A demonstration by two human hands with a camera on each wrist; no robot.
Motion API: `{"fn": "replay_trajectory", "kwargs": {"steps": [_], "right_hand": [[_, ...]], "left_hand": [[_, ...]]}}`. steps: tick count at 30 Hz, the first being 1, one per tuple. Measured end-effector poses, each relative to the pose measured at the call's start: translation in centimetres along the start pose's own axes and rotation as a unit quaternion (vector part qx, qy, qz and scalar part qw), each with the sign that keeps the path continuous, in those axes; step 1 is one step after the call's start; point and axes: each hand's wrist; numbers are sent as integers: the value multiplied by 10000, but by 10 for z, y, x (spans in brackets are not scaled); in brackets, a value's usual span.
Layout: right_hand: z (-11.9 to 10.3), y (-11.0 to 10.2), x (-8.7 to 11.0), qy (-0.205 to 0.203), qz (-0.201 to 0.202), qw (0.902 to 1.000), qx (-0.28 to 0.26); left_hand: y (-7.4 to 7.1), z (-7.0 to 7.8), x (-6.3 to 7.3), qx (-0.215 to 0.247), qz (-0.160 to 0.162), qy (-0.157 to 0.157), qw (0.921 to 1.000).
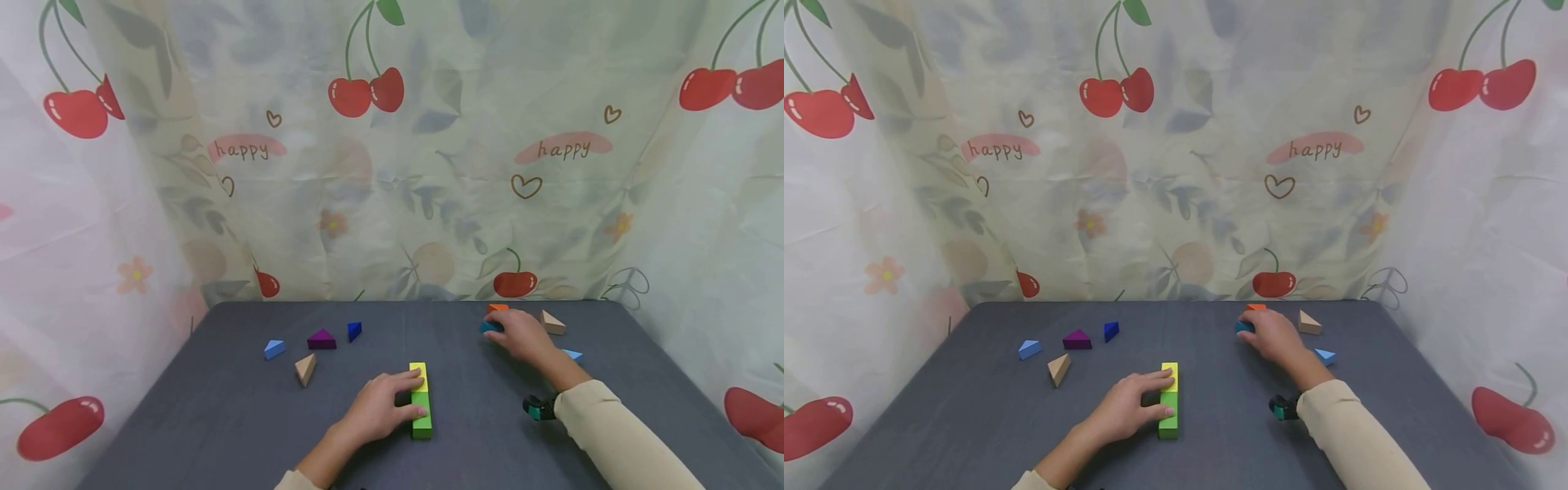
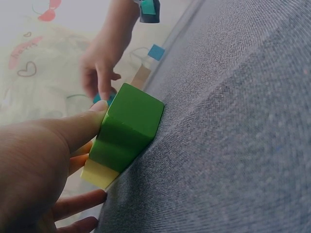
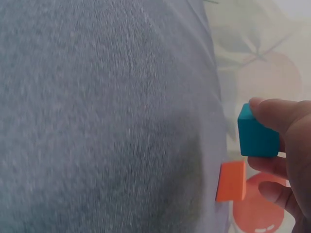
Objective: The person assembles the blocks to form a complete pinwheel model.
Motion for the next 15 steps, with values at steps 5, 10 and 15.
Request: {"fn": "replay_trajectory", "kwargs": {"steps": [5,10,15], "right_hand": [[-9,1,0,-46,86,9999,-85],[-17,4,-1,-96,106,9999,-46],[-27,6,0,-206,145,9996,-84]], "left_hand": [[0,1,0,-6,30,14,10000],[-1,1,0,20,11,-27,10000],[-2,2,0,22,-28,-81,10000]]}}
Point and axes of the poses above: each hand's wrist, its own x-axis away from the middle knuckle, its own y-axis out of the palm, z = x × y, and after that the axes turned 6 degrees about y, right-handed
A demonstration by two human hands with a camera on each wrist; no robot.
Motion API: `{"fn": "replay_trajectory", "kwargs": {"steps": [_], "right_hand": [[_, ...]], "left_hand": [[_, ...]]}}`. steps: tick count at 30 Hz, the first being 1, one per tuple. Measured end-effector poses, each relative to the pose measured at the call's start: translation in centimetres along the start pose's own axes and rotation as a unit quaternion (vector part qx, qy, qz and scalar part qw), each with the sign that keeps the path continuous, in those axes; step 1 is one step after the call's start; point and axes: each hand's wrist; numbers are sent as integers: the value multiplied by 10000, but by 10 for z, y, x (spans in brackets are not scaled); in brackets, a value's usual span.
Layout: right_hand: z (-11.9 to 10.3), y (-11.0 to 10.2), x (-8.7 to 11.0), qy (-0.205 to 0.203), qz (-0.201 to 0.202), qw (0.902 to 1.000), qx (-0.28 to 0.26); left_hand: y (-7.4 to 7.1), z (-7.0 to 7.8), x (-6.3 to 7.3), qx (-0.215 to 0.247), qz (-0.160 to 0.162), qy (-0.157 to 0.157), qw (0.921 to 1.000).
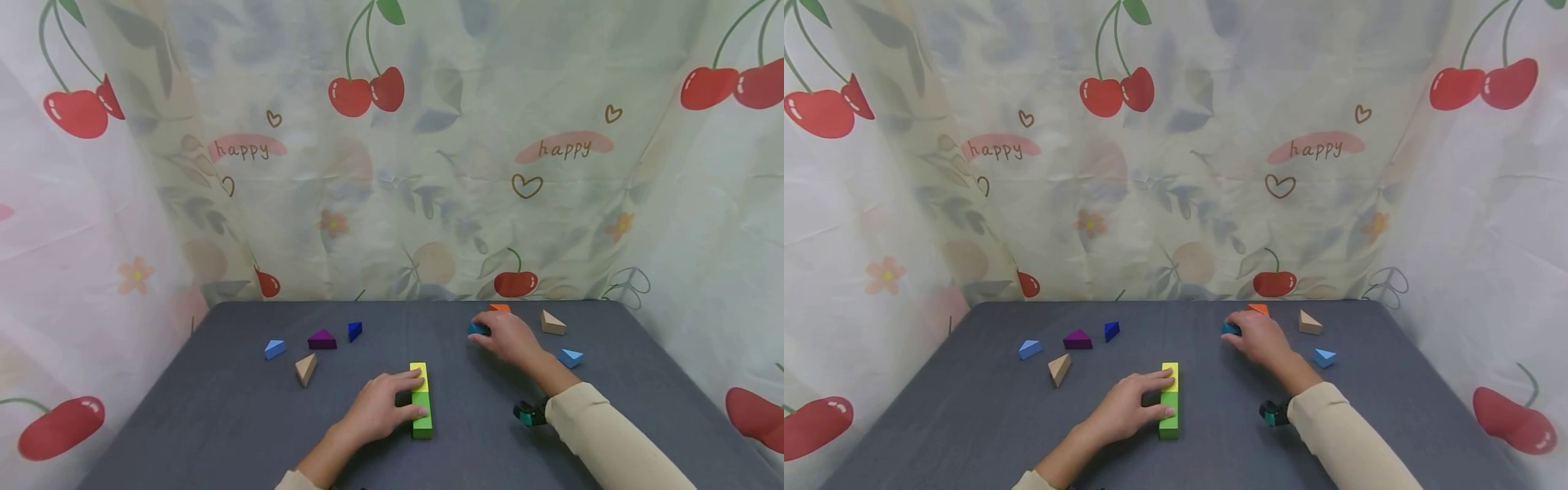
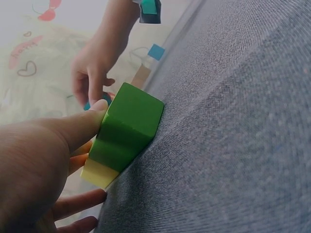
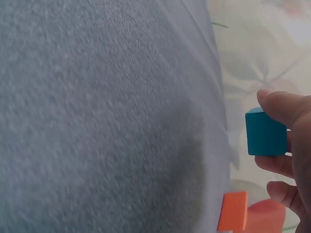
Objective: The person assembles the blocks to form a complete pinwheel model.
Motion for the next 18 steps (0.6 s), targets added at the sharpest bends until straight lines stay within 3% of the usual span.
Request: {"fn": "replay_trajectory", "kwargs": {"steps": [18], "right_hand": [[-30,27,6,258,-17,9996,-145]], "left_hand": [[0,-1,-1,45,-63,1,10000]]}}
Point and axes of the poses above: each hand's wrist, its own x-axis away from the middle knuckle, its own y-axis out of the palm, z = x × y, and after that the axes turned 6 degrees about y, right-handed
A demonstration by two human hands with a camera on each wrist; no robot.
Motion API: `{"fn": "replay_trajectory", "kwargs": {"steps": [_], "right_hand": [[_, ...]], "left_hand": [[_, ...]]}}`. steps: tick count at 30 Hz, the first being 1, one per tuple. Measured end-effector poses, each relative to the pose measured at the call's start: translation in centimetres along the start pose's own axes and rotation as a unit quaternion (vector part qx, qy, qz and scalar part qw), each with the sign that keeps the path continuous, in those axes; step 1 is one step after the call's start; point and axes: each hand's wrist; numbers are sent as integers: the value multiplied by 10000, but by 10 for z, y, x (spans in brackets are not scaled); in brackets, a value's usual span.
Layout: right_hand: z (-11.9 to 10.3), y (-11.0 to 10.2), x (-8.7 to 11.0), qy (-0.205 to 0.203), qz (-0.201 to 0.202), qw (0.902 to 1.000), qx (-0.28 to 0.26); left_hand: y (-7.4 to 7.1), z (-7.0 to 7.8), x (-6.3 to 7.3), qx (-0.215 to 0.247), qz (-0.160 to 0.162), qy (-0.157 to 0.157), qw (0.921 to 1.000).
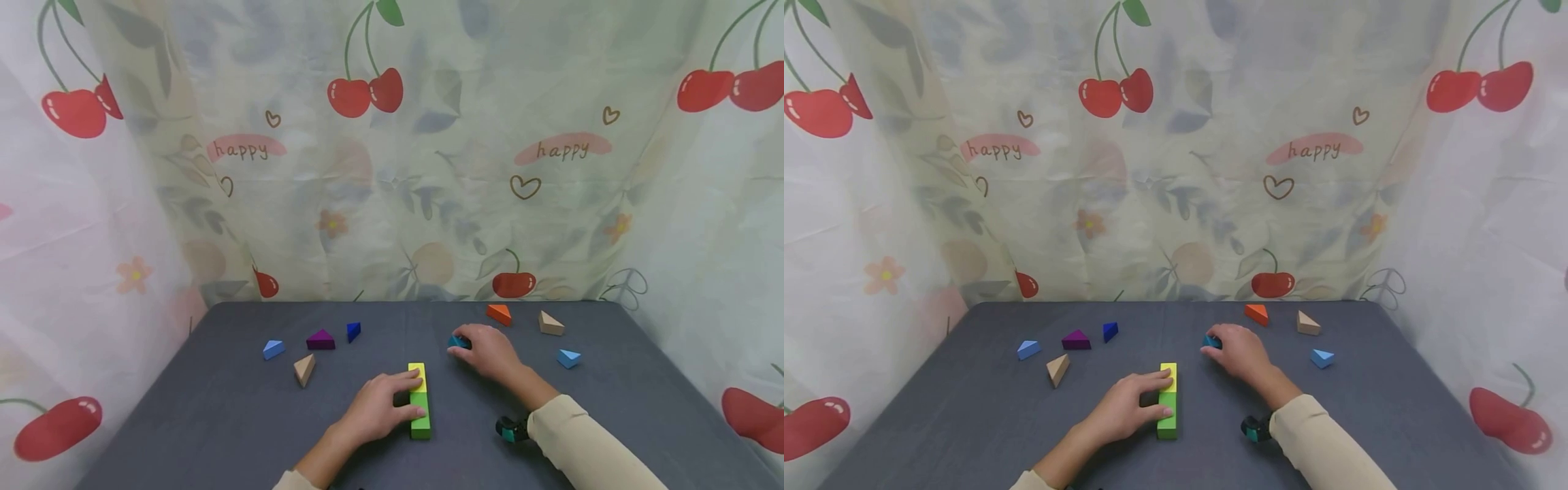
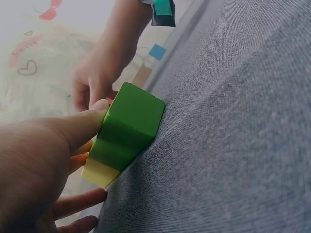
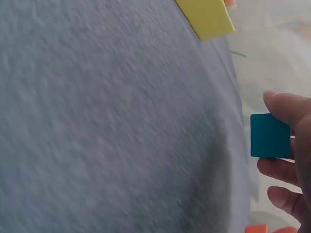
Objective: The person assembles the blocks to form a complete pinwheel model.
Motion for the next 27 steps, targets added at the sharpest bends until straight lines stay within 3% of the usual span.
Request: {"fn": "replay_trajectory", "kwargs": {"steps": [15,27], "right_hand": [[-21,24,-1,187,88,9989,-410],[-34,33,-4,368,-49,9988,-319]], "left_hand": [[-1,1,1,-133,24,82,9999],[-3,2,1,-196,-82,49,9998]]}}
Point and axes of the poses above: each hand's wrist, its own x-axis away from the middle knuckle, its own y-axis out of the palm, z = x × y, and after that the axes turned 6 degrees about y, right-handed
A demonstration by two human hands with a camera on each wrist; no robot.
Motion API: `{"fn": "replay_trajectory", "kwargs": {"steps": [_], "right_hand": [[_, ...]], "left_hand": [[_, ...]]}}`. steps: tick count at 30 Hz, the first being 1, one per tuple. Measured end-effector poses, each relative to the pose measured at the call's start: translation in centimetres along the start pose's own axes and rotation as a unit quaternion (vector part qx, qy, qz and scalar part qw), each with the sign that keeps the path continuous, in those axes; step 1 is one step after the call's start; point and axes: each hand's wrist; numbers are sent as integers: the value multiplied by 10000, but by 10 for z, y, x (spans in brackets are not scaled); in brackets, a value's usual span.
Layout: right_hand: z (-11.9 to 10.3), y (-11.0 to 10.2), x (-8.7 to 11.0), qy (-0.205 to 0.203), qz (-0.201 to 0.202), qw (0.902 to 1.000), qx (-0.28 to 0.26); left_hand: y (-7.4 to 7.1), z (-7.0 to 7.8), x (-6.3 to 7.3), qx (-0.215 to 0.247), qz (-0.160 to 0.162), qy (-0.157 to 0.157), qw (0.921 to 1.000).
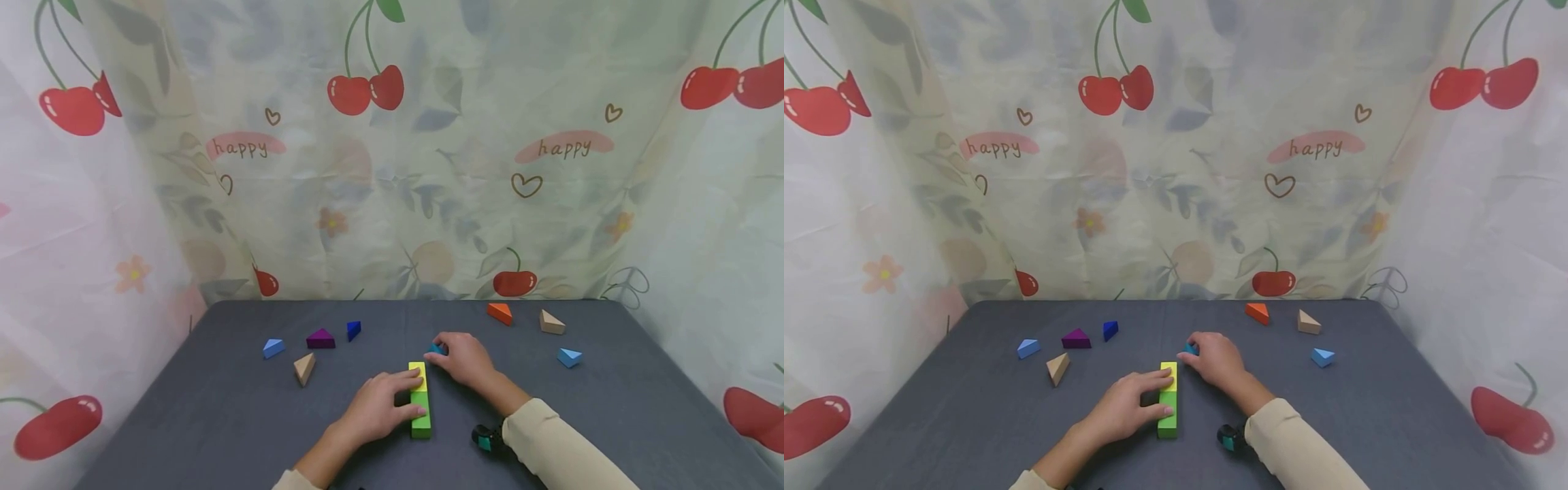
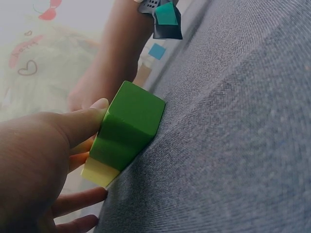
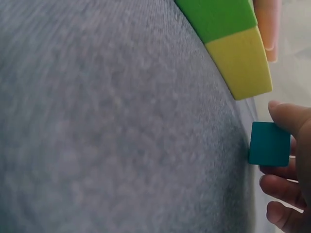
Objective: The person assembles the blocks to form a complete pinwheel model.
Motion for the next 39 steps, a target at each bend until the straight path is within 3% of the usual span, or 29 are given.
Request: {"fn": "replay_trajectory", "kwargs": {"steps": [13,25,39], "right_hand": [[-6,2,0,236,-131,9994,-232],[-2,2,8,218,86,9924,-1206],[-11,7,9,291,-29,9873,-1561]], "left_hand": [[1,-1,-2,74,16,44,10000],[3,-4,-2,-16,139,191,9997],[2,-4,-1,80,160,217,9996]]}}
Point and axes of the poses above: each hand's wrist, its own x-axis away from the middle knuckle, its own y-axis out of the palm, z = x × y, and after that the axes turned 6 degrees about y, right-handed
